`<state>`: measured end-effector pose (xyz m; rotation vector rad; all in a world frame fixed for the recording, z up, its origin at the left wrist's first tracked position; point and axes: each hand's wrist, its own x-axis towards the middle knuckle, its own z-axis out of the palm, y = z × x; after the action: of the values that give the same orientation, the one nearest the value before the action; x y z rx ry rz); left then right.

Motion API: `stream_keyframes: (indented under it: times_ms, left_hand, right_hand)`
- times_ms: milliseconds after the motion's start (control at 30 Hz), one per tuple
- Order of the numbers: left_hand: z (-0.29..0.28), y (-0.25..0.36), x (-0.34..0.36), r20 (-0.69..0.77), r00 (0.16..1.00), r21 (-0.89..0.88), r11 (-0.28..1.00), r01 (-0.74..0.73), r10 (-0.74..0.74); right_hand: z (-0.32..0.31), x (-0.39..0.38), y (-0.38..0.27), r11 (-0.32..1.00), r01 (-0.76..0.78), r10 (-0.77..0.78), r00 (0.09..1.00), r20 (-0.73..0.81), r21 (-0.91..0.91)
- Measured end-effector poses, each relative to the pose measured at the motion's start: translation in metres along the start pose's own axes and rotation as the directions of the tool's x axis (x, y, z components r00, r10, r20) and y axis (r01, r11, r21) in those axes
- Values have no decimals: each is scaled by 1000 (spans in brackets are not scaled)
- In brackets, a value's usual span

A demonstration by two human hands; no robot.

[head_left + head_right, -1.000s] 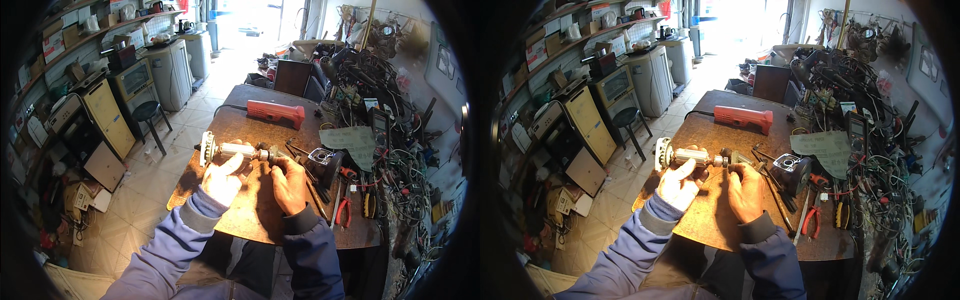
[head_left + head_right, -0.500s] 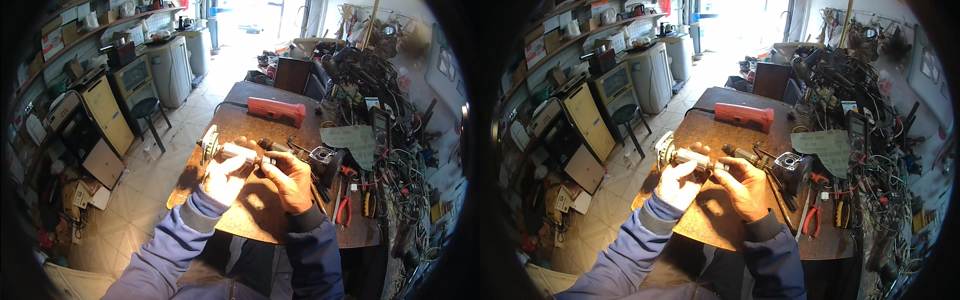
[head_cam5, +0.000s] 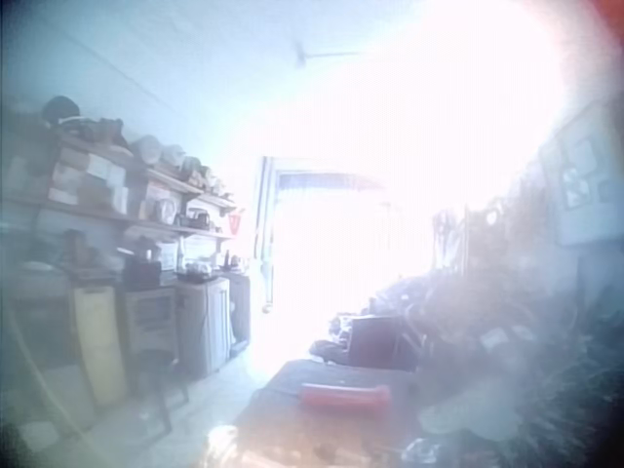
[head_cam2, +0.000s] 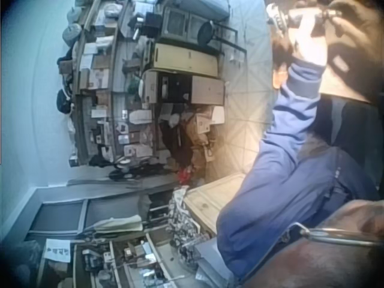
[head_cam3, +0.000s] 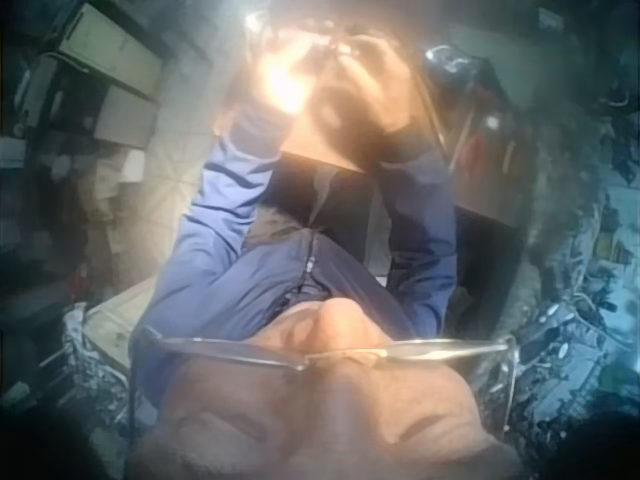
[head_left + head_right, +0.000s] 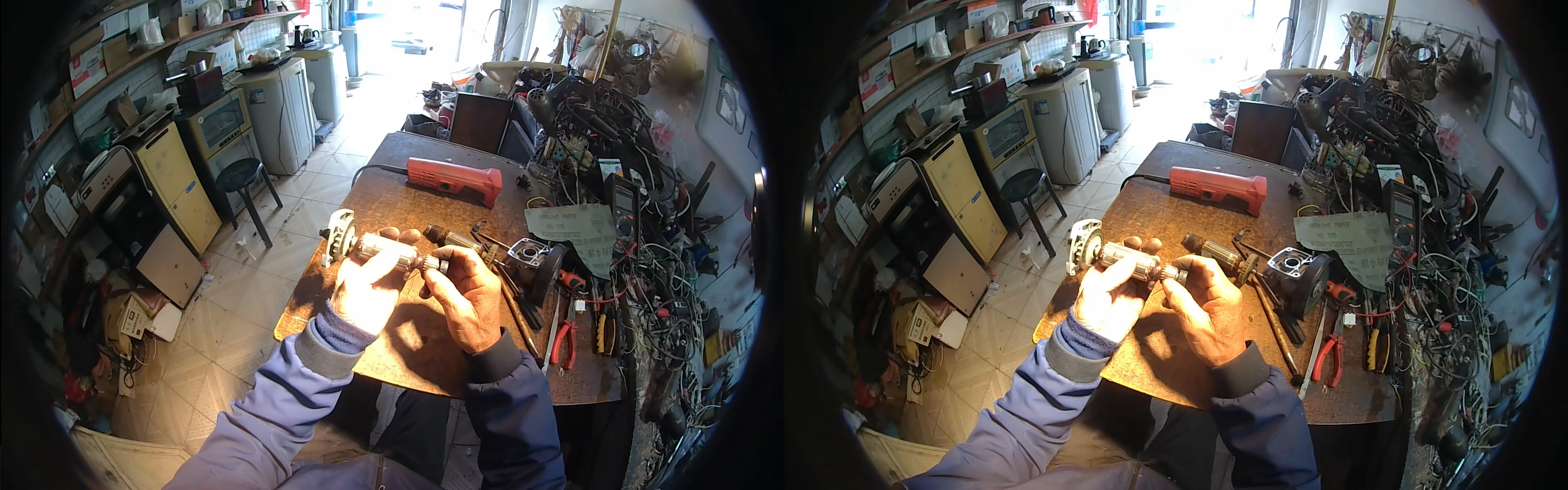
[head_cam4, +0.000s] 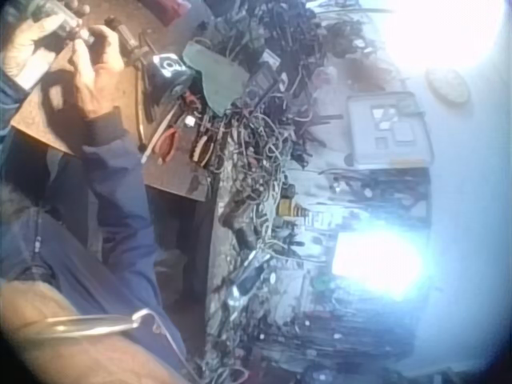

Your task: The person sits on the floor and uses a small metal file to smooth the surface of a cylindrical motor component. They rotate the part repeatedly to file different sections, then place the component on the workbench and continue filing while holding it steady.

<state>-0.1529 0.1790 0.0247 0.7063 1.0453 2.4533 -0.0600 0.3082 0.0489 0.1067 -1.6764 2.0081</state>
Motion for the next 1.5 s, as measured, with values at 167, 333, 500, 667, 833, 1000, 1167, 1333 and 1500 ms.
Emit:
stream_keyframes:
  times_ms: [167,333,500,667,833,1000,1167,1333,1500]
  left_hand:
    - [3,0,-1,63,998,-135,991,-20,28]
    - [9,8,-4,127,992,-164,986,5,16]
    - [9,8,-4,135,991,-267,963,34,3]
    - [1,5,-3,110,992,-369,923,104,-67]
    - [10,11,-3,78,990,-397,908,137,-115]
    - [-3,4,-1,91,990,-349,927,137,-111]
    - [-5,0,1,101,992,-322,941,109,-81]
    - [0,1,0,85,995,-336,939,74,-48]
    - [3,6,1,92,994,-364,927,95,-66]
  right_hand:
    - [-3,2,-2,993,-74,75,997,-16,96]
    - [-10,4,-6,915,-264,274,962,9,305]
    - [-7,2,1,995,-26,30,999,-40,96]
    - [-4,0,0,988,136,-135,991,23,-73]
    - [-6,0,4,927,231,-233,972,28,-295]
    - [-6,0,3,969,116,-119,993,-1,-220]
    - [-8,1,2,999,4,-4,1000,12,-49]
    - [-13,3,3,995,-76,74,997,36,62]
    - [-13,4,7,991,-58,50,996,68,121]
